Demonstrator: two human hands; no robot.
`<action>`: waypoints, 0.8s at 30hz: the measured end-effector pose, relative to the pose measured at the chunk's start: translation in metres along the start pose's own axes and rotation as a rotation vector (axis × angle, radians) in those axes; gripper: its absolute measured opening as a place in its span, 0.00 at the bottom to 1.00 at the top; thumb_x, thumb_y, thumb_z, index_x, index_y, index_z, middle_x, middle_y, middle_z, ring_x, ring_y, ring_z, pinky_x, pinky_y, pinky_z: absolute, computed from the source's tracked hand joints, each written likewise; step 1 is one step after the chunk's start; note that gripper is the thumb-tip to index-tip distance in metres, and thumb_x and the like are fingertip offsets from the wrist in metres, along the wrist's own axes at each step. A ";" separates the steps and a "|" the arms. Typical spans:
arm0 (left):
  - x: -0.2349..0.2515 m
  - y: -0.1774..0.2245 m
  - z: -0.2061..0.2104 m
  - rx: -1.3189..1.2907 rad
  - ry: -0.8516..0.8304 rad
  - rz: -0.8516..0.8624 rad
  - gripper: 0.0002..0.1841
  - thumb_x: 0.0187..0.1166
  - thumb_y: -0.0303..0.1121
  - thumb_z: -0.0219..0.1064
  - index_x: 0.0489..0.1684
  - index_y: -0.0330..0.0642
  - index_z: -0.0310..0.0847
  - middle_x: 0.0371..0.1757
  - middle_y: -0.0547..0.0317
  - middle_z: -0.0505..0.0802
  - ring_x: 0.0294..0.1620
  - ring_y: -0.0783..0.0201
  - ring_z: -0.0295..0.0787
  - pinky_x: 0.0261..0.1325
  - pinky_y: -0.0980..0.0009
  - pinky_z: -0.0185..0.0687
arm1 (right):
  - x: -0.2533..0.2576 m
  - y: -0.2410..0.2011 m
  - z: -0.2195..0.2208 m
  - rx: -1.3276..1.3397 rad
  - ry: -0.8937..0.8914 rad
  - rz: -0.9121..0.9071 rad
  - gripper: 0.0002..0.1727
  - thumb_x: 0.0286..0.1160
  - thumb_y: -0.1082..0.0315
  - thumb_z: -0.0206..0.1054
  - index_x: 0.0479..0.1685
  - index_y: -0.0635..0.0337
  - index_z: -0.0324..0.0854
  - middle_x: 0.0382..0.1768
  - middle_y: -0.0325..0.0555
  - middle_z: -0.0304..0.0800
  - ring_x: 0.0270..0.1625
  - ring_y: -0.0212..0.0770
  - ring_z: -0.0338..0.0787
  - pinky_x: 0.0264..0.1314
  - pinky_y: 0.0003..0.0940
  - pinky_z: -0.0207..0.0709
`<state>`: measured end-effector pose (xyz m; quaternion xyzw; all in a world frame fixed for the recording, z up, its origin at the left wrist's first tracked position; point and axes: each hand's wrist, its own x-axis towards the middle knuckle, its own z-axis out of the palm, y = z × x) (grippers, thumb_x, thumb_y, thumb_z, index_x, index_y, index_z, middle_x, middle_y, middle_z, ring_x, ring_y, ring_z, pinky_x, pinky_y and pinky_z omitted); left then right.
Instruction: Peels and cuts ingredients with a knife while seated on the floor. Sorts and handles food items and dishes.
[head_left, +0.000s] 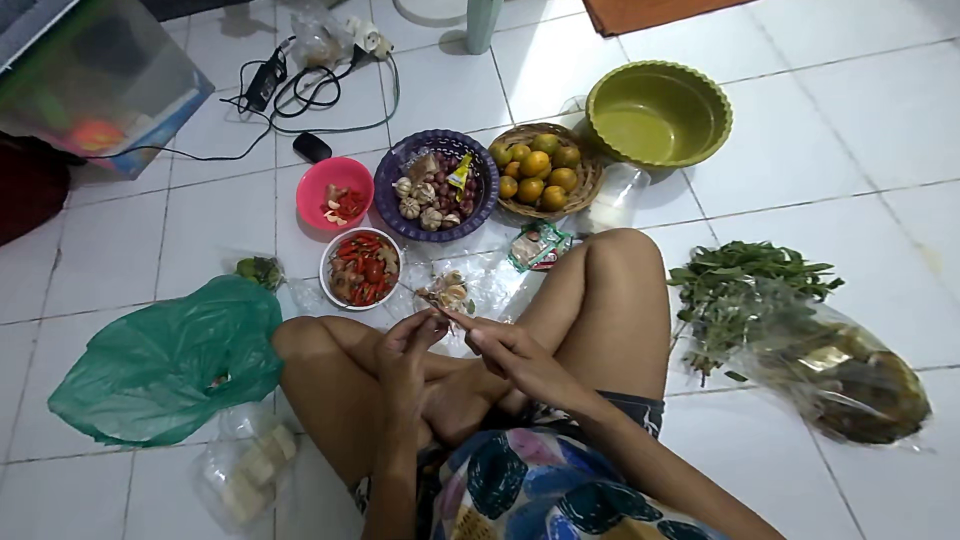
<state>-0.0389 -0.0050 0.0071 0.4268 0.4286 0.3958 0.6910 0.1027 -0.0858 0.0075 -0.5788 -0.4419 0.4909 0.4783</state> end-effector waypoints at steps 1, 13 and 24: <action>0.000 0.000 0.000 -0.002 -0.004 -0.001 0.10 0.78 0.14 0.59 0.46 0.28 0.87 0.38 0.64 0.96 0.40 0.73 0.95 0.52 0.75 0.91 | 0.001 -0.002 -0.001 0.107 -0.024 0.034 0.24 0.92 0.61 0.47 0.75 0.64 0.77 0.31 0.25 0.76 0.23 0.12 0.64 0.26 0.10 0.61; 0.000 0.005 0.003 -0.034 0.022 -0.005 0.10 0.78 0.13 0.58 0.43 0.31 0.86 0.36 0.66 0.96 0.39 0.74 0.95 0.51 0.75 0.92 | -0.005 0.002 0.001 -0.229 0.036 -0.080 0.28 0.92 0.50 0.48 0.82 0.50 0.76 0.34 0.37 0.79 0.31 0.23 0.71 0.35 0.20 0.68; -0.002 0.008 0.005 -0.030 0.035 -0.021 0.11 0.77 0.12 0.58 0.41 0.32 0.86 0.35 0.67 0.96 0.37 0.75 0.95 0.49 0.76 0.92 | -0.006 -0.002 0.000 -0.320 0.029 -0.101 0.28 0.92 0.50 0.46 0.82 0.47 0.76 0.33 0.39 0.79 0.31 0.27 0.73 0.36 0.24 0.69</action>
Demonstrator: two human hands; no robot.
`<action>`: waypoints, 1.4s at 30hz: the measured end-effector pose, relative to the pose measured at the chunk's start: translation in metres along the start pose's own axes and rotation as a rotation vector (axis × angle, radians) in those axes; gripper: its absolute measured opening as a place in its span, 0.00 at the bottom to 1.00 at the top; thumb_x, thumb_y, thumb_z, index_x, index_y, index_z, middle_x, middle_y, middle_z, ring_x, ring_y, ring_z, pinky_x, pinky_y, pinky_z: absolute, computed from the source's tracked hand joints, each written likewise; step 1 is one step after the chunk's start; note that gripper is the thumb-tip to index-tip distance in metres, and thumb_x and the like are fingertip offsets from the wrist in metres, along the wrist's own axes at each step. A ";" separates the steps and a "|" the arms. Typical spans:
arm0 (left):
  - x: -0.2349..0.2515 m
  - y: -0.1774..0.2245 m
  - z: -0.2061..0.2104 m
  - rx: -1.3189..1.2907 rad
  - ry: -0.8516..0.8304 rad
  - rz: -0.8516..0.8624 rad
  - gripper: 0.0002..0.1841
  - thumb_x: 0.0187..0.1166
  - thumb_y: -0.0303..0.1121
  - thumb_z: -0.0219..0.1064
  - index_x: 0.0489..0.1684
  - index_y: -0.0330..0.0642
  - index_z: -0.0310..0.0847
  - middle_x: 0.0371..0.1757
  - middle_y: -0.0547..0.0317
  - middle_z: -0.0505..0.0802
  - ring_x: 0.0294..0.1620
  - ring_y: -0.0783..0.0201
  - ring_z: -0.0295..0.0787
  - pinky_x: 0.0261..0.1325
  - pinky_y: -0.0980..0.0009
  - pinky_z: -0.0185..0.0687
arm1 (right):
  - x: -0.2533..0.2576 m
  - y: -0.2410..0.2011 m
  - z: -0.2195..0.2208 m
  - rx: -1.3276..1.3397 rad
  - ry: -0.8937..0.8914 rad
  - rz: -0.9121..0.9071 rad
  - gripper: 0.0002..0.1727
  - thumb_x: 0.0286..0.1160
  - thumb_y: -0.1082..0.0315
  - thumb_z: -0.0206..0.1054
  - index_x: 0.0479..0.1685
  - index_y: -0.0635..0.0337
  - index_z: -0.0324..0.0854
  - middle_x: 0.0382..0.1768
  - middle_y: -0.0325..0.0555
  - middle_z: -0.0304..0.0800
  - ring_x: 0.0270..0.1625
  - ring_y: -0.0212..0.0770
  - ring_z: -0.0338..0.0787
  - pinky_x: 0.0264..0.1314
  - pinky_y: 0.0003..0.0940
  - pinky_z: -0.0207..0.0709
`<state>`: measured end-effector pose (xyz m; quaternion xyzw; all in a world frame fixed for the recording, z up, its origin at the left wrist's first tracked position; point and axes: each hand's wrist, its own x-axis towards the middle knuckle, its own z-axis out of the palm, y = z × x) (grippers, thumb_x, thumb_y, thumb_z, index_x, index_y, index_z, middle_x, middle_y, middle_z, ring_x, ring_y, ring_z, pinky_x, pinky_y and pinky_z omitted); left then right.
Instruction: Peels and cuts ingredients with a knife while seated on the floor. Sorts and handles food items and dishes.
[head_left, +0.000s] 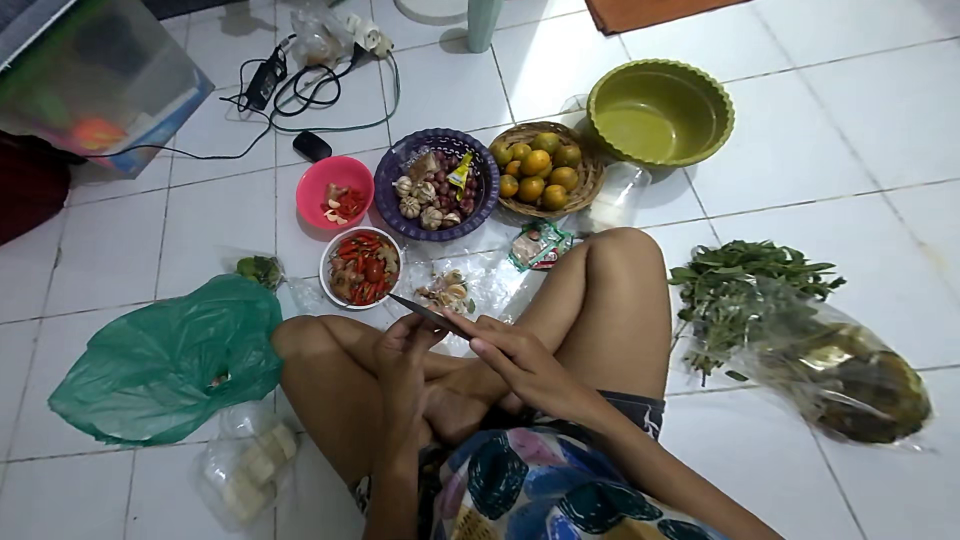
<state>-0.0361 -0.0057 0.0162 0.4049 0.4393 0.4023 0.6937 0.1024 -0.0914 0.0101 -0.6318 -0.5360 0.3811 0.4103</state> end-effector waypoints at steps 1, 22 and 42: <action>0.000 0.000 0.000 -0.003 0.001 0.000 0.11 0.77 0.12 0.58 0.41 0.32 0.86 0.35 0.67 0.96 0.37 0.75 0.95 0.49 0.76 0.92 | 0.000 0.000 0.000 -0.004 0.006 -0.001 0.27 0.92 0.50 0.46 0.82 0.47 0.77 0.33 0.39 0.79 0.31 0.27 0.73 0.35 0.24 0.69; -0.005 -0.001 0.007 -0.029 0.033 0.059 0.10 0.78 0.13 0.57 0.41 0.31 0.85 0.36 0.66 0.95 0.39 0.74 0.94 0.51 0.76 0.91 | 0.001 0.001 0.008 0.281 0.037 0.030 0.28 0.93 0.56 0.45 0.79 0.64 0.75 0.33 0.30 0.76 0.28 0.15 0.67 0.31 0.12 0.63; -0.004 0.009 0.012 -0.075 0.059 -0.033 0.11 0.80 0.14 0.55 0.45 0.29 0.86 0.37 0.66 0.96 0.39 0.76 0.93 0.53 0.78 0.90 | 0.002 -0.009 0.003 0.613 -0.034 0.127 0.24 0.93 0.61 0.42 0.71 0.68 0.74 0.25 0.19 0.69 0.21 0.12 0.63 0.24 0.09 0.60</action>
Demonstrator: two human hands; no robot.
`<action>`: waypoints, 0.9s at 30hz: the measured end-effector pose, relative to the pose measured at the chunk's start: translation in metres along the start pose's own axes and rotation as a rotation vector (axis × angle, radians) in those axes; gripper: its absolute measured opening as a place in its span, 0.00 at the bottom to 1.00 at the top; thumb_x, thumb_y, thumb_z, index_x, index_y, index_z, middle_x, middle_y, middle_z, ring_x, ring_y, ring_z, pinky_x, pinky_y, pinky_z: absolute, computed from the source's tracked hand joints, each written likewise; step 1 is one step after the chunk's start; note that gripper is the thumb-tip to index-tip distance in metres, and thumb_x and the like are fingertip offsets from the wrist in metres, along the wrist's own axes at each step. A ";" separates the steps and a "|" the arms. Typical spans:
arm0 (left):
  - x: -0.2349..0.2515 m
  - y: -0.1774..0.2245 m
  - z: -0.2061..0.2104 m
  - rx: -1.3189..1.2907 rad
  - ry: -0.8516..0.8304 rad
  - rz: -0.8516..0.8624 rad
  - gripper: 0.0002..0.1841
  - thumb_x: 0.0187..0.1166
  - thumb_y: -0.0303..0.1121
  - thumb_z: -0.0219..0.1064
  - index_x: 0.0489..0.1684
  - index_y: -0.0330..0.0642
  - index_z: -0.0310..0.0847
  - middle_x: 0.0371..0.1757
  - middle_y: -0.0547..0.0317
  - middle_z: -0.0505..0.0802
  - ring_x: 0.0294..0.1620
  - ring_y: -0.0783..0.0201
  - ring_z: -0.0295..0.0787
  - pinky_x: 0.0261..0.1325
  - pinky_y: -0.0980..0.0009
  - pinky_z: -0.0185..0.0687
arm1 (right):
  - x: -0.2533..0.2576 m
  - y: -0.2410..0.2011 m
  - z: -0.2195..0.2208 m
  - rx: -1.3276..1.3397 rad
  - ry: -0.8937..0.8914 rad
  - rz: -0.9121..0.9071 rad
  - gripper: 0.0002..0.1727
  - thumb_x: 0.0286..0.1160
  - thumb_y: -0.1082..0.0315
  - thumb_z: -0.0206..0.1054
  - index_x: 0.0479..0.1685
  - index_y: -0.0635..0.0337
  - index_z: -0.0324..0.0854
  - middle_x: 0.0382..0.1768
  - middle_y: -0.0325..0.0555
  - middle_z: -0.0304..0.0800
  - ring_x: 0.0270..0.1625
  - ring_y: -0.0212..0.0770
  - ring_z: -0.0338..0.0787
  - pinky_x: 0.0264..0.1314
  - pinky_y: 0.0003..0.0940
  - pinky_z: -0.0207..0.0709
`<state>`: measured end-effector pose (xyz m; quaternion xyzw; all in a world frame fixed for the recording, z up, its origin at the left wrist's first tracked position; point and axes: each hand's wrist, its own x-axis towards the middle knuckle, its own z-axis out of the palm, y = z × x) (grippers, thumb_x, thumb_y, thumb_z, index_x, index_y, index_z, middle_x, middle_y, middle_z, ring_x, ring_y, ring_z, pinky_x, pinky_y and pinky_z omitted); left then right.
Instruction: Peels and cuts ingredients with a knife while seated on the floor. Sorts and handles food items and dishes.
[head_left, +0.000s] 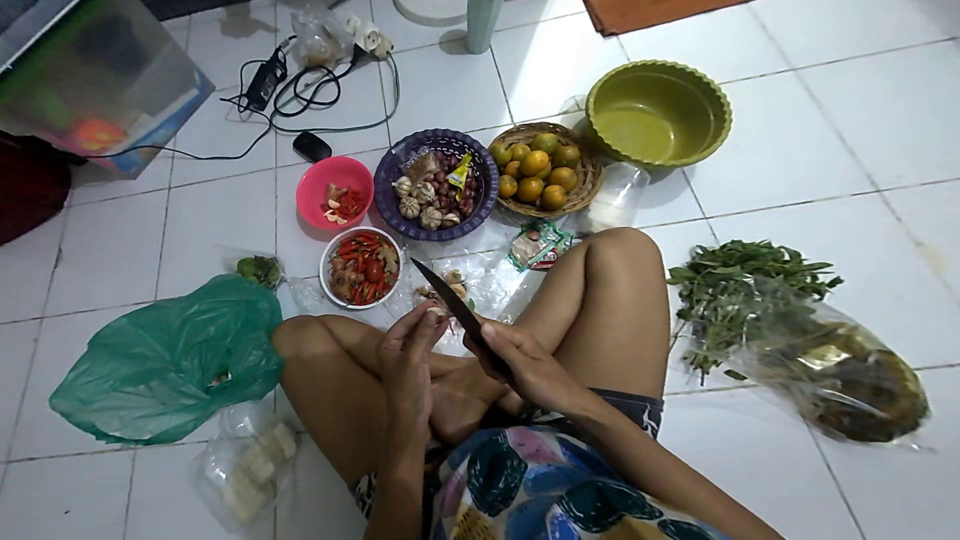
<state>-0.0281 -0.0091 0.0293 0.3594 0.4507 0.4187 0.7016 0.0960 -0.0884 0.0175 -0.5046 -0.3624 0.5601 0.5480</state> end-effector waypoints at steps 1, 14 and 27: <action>0.000 0.000 0.000 -0.009 0.001 0.001 0.12 0.80 0.14 0.55 0.45 0.30 0.86 0.37 0.67 0.96 0.39 0.76 0.94 0.53 0.78 0.90 | 0.000 -0.001 0.000 -0.001 0.007 0.001 0.24 0.93 0.60 0.42 0.69 0.68 0.75 0.26 0.19 0.69 0.21 0.12 0.63 0.24 0.09 0.60; 0.001 -0.009 -0.004 -0.029 0.025 0.110 0.16 0.71 0.09 0.58 0.34 0.40 0.90 0.34 0.71 0.96 0.39 0.80 0.93 0.50 0.80 0.89 | -0.004 0.002 0.006 -0.723 0.126 -0.298 0.28 0.92 0.52 0.46 0.81 0.52 0.78 0.33 0.43 0.80 0.27 0.30 0.73 0.27 0.24 0.68; 0.001 -0.008 -0.002 0.023 0.025 0.080 0.12 0.73 0.11 0.60 0.40 0.31 0.90 0.39 0.67 0.96 0.42 0.76 0.93 0.55 0.77 0.88 | -0.001 0.004 -0.004 -0.308 0.051 -0.129 0.28 0.93 0.56 0.46 0.80 0.65 0.74 0.36 0.30 0.76 0.29 0.14 0.67 0.31 0.10 0.63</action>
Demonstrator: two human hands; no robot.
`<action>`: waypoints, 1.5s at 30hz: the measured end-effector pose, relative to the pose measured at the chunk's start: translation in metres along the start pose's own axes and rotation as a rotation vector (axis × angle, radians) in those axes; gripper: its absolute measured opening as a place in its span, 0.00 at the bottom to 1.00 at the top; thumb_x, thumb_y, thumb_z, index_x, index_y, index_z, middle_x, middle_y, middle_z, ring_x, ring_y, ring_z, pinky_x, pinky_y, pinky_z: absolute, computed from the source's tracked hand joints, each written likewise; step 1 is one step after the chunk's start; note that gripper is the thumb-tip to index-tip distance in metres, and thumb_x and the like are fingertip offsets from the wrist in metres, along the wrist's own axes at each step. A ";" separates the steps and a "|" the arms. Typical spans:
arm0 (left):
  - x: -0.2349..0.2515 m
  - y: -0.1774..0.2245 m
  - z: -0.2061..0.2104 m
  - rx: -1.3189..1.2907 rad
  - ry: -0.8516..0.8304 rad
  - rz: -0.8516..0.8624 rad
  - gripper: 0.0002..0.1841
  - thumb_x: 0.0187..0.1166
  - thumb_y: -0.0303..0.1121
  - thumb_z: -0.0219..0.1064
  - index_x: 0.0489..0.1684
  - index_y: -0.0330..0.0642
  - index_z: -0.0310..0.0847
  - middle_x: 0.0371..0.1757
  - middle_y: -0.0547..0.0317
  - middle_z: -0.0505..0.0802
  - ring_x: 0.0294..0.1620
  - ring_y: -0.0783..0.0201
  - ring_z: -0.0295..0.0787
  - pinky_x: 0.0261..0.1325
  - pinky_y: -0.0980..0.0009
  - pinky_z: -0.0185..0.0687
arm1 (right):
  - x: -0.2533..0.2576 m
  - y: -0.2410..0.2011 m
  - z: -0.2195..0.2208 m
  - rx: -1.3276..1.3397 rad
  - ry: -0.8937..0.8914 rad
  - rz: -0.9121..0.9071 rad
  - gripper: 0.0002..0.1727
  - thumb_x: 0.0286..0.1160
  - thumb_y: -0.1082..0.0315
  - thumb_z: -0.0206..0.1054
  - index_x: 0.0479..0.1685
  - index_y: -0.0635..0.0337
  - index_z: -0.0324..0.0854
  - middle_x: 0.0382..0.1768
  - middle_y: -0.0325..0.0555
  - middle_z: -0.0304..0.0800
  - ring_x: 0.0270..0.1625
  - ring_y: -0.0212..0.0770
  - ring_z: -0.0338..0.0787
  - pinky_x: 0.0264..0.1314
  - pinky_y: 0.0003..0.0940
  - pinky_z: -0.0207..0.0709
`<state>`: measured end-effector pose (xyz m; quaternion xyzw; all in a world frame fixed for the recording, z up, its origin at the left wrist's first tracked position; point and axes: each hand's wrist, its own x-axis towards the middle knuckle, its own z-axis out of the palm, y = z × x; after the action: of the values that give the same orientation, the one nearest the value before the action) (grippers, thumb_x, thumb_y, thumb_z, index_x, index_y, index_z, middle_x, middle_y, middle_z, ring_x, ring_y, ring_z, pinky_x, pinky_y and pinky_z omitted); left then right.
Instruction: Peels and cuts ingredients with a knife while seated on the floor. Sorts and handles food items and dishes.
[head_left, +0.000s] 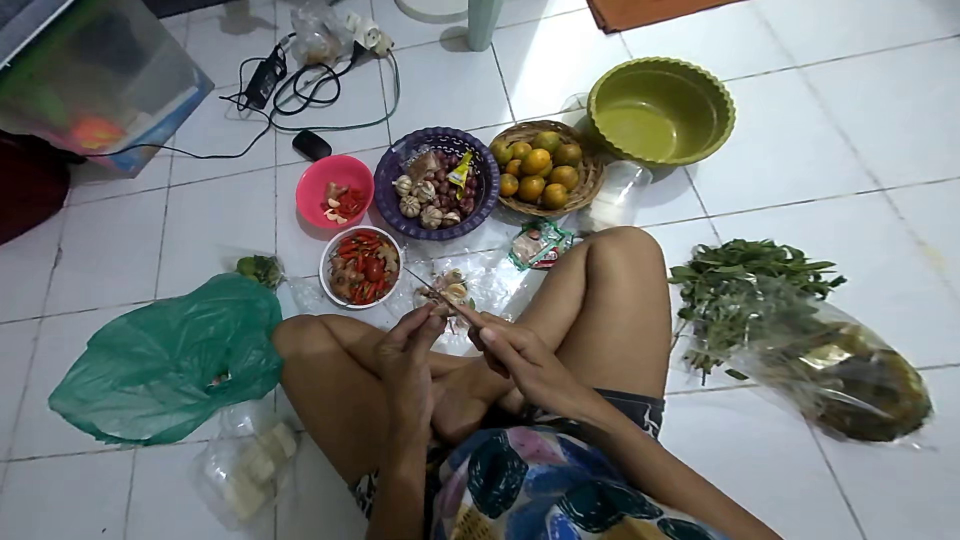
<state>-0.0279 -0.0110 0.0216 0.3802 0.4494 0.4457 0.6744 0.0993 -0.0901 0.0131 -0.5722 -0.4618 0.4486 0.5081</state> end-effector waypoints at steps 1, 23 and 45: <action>0.000 0.001 0.001 0.002 -0.003 -0.005 0.12 0.74 0.11 0.59 0.42 0.31 0.90 0.38 0.67 0.96 0.42 0.76 0.93 0.55 0.78 0.89 | 0.000 -0.001 0.000 0.020 -0.001 0.003 0.28 0.93 0.57 0.46 0.80 0.66 0.73 0.36 0.30 0.76 0.28 0.13 0.67 0.31 0.09 0.63; -0.001 0.005 0.002 -0.079 -0.003 -0.009 0.13 0.79 0.12 0.55 0.43 0.33 0.86 0.37 0.66 0.96 0.40 0.75 0.94 0.54 0.77 0.90 | 0.001 0.004 0.000 -0.116 -0.031 -0.048 0.30 0.93 0.50 0.45 0.84 0.56 0.72 0.36 0.35 0.77 0.29 0.19 0.68 0.32 0.16 0.64; 0.005 -0.010 -0.004 0.047 -0.090 0.195 0.12 0.79 0.16 0.58 0.39 0.39 0.88 0.34 0.76 0.94 0.38 0.81 0.90 0.51 0.81 0.86 | 0.000 -0.008 0.001 0.039 -0.083 -0.016 0.30 0.94 0.55 0.45 0.87 0.64 0.64 0.38 0.32 0.79 0.28 0.16 0.66 0.31 0.13 0.63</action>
<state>-0.0278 -0.0091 0.0100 0.4575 0.3900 0.4811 0.6381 0.0982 -0.0891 0.0211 -0.5392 -0.4782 0.4768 0.5033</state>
